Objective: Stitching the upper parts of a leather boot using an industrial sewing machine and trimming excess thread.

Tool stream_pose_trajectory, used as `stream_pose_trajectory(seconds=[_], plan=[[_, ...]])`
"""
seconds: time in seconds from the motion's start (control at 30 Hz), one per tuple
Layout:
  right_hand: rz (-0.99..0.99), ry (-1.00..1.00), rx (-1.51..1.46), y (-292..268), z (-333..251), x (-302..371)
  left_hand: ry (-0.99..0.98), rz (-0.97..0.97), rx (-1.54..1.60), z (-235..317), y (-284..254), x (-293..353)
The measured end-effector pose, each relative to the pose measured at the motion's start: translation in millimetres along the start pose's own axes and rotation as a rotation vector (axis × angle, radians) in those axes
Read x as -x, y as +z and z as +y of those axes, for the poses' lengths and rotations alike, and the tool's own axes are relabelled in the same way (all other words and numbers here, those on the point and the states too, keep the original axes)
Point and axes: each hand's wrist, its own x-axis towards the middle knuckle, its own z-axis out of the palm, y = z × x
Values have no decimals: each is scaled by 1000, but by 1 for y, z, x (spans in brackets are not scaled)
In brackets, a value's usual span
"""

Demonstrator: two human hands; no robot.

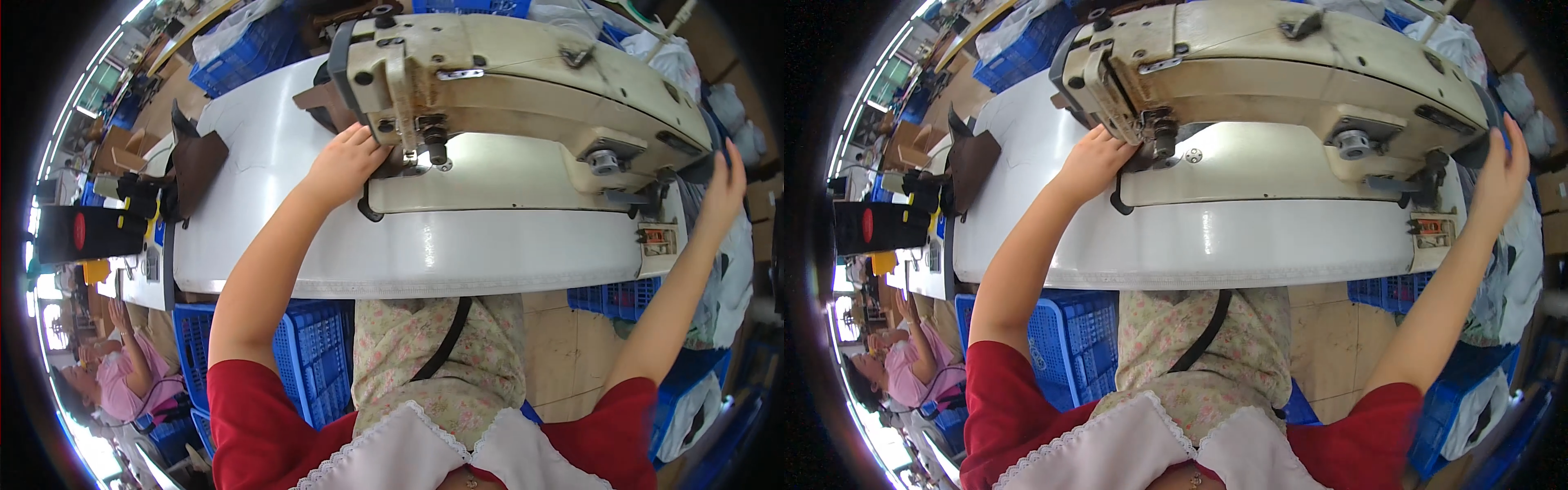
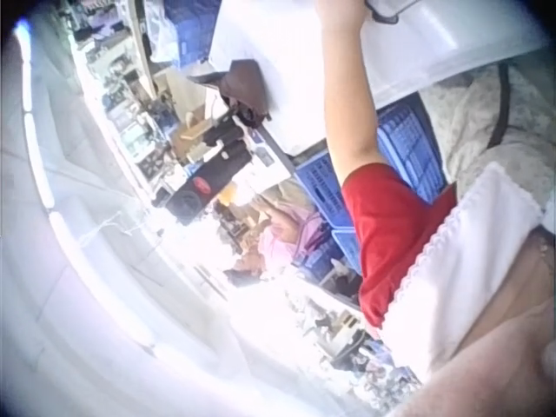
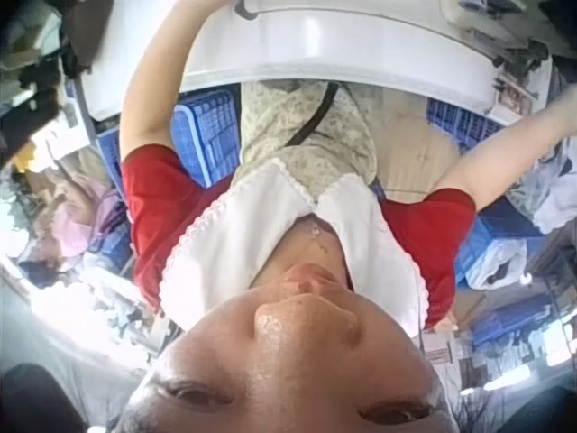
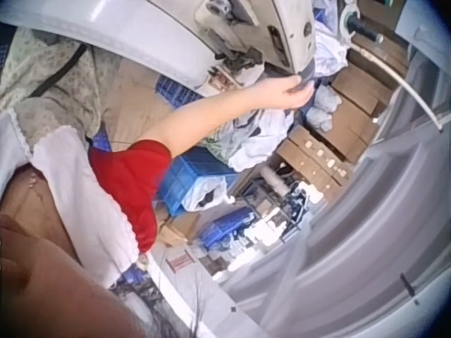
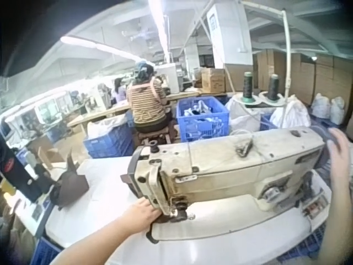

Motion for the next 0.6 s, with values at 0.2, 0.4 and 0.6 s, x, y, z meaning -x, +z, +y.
stream_pose_trajectory(seconds=[0.2,0.4,0.6], plan=[[-206,421,6,20,113,-48,-1,74,-3,4,11,-3],[-71,482,-178,26,111,-7,25,60,-31,0,14,0],[-263,363,147,30,114,-51,65,45,-78,0,18,0]])
